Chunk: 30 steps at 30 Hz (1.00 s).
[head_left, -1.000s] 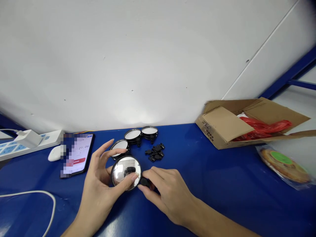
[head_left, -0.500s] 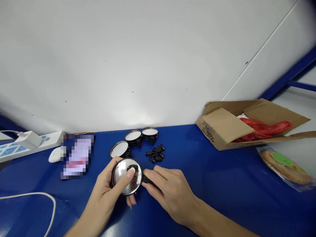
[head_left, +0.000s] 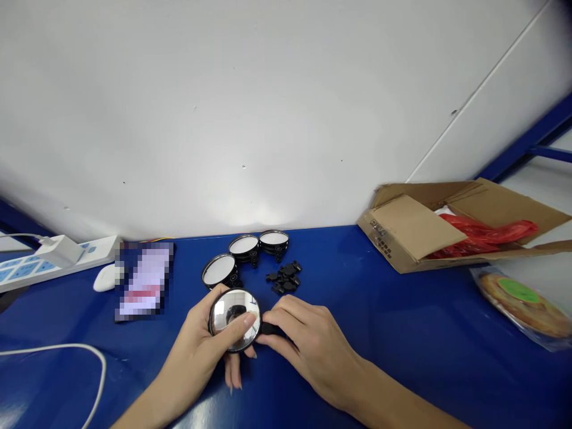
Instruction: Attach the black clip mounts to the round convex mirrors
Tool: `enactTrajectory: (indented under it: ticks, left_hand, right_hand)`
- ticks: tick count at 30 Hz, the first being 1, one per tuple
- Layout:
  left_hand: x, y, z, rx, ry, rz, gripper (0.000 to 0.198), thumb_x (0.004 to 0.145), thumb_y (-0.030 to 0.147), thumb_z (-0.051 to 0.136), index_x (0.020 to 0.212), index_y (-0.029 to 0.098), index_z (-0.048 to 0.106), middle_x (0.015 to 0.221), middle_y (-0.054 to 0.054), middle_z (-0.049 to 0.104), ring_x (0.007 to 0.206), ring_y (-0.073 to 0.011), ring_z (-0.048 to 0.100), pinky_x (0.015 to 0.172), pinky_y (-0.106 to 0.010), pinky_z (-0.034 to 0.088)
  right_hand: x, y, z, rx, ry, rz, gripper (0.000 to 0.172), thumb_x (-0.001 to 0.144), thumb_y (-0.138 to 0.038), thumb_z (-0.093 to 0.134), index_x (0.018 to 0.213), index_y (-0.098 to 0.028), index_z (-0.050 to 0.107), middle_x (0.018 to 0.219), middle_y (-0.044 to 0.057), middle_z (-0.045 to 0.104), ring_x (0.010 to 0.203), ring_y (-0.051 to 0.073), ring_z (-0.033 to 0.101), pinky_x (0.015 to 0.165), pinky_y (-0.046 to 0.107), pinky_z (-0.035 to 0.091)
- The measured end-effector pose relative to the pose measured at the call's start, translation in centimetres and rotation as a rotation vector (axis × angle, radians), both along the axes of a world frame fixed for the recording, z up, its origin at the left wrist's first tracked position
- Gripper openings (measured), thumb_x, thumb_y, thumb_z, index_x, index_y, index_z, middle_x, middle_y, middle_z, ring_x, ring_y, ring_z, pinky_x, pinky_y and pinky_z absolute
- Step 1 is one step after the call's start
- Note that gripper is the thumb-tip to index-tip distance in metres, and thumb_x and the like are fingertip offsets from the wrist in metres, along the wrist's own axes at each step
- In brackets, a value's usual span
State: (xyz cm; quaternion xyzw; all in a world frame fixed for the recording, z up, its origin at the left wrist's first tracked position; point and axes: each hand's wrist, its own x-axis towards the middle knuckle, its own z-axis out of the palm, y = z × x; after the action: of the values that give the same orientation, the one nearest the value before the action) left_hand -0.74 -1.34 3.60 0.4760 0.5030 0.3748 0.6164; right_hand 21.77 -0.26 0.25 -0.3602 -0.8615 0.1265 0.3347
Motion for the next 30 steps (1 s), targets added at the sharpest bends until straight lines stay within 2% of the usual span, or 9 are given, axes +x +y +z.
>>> enactTrajectory:
  ticks: [3, 5, 9, 13, 16, 19, 23, 27, 30]
  left_hand:
    - [-0.5, 0.1, -0.2, -0.018, -0.025, -0.064, 0.043, 0.103, 0.060, 0.081, 0.108, 0.022, 0.060, 0.071, -0.002, 0.082, 0.041, -0.0157, 0.071, 0.043, -0.020, 0.056]
    - [-0.8, 0.2, -0.3, -0.036, -0.051, -0.107, 0.045, 0.102, 0.062, 0.081, 0.107, 0.023, 0.059, 0.070, -0.002, 0.082, 0.040, -0.0161, 0.071, 0.041, -0.019, 0.054]
    - [-1.4, 0.5, -0.8, -0.130, -0.082, -0.220, 0.046, 0.103, 0.058, 0.082, 0.116, 0.024, 0.055, 0.072, -0.003, 0.084, 0.041, -0.0163, 0.073, 0.041, -0.016, 0.051]
    - [-2.1, 1.0, -1.4, -0.214, -0.143, -0.404, 0.043, 0.103, 0.055, 0.083, 0.107, 0.024, 0.054, 0.073, -0.004, 0.084, 0.035, -0.0140, 0.068, 0.035, -0.013, 0.046]
    - [-2.6, 1.5, -1.5, -0.252, -0.144, -0.493, 0.038, 0.104, 0.052, 0.084, 0.107, 0.023, 0.058, 0.074, -0.004, 0.084, 0.035, -0.0121, 0.066, 0.035, -0.014, 0.049]
    - [-2.9, 1.7, -1.5, -0.248, -0.140, -0.504, 0.036, 0.105, 0.050, 0.083, 0.108, 0.022, 0.060, 0.073, -0.005, 0.084, 0.035, -0.0122, 0.067, 0.035, -0.014, 0.050]
    - [-2.7, 1.4, -1.3, -0.216, -0.154, -0.470, 0.036, 0.106, 0.049, 0.082, 0.107, 0.023, 0.057, 0.075, -0.005, 0.085, 0.036, -0.0137, 0.070, 0.036, -0.013, 0.048]
    - [-2.3, 1.2, -1.0, -0.181, -0.170, -0.398, 0.039, 0.106, 0.052, 0.081, 0.107, 0.023, 0.054, 0.072, -0.007, 0.086, 0.036, -0.0154, 0.071, 0.035, -0.012, 0.045]
    - [-2.2, 1.3, -0.8, -0.134, -0.180, -0.302, 0.042, 0.105, 0.055, 0.081, 0.105, 0.023, 0.053, 0.069, -0.008, 0.085, 0.035, -0.0173, 0.072, 0.034, -0.011, 0.043]
  right_hand:
    - [0.5, 0.5, 0.6, -0.001, -0.044, 0.068, 0.040, 0.122, -0.045, 0.051, 0.102, -0.019, 0.074, 0.091, 0.003, 0.071, 0.080, 0.018, 0.066, 0.067, 0.032, 0.046]
    - [0.9, 0.8, 1.1, -0.023, -0.072, 0.135, 0.041, 0.122, -0.046, 0.051, 0.104, -0.019, 0.076, 0.090, 0.002, 0.071, 0.079, 0.017, 0.066, 0.068, 0.032, 0.046]
    - [1.7, 1.4, 1.9, -0.191, -0.083, 0.299, 0.035, 0.119, -0.046, 0.059, 0.109, -0.021, 0.081, 0.091, 0.000, 0.073, 0.079, 0.016, 0.067, 0.072, 0.028, 0.049]
    - [2.0, 1.5, 2.4, -0.395, -0.029, 0.457, 0.025, 0.113, -0.043, 0.073, 0.109, -0.021, 0.084, 0.097, 0.001, 0.077, 0.084, 0.016, 0.071, 0.078, 0.024, 0.053]
    - [2.0, 1.4, 2.8, -0.505, -0.002, 0.536, 0.017, 0.109, -0.036, 0.079, 0.115, -0.020, 0.085, 0.103, 0.002, 0.079, 0.091, 0.015, 0.074, 0.085, 0.022, 0.054]
    - [2.1, 1.5, 3.0, -0.530, -0.002, 0.505, 0.016, 0.107, -0.034, 0.083, 0.115, -0.020, 0.086, 0.104, 0.001, 0.078, 0.090, 0.014, 0.073, 0.082, 0.021, 0.053]
    - [2.4, 1.7, 3.3, -0.533, 0.004, 0.430, 0.019, 0.101, -0.036, 0.090, 0.110, -0.021, 0.087, 0.090, -0.003, 0.069, 0.072, 0.010, 0.062, 0.066, 0.021, 0.046]
    - [3.0, 1.9, 4.0, -0.589, 0.093, 0.391, 0.012, 0.098, -0.031, 0.092, 0.102, -0.021, 0.087, 0.085, -0.005, 0.064, 0.065, 0.008, 0.058, 0.061, 0.021, 0.045]
    - [3.5, 2.6, 4.1, -0.522, 0.170, 0.235, 0.012, 0.100, -0.033, 0.089, 0.096, -0.022, 0.085, 0.083, -0.004, 0.066, 0.067, 0.010, 0.059, 0.063, 0.024, 0.045]
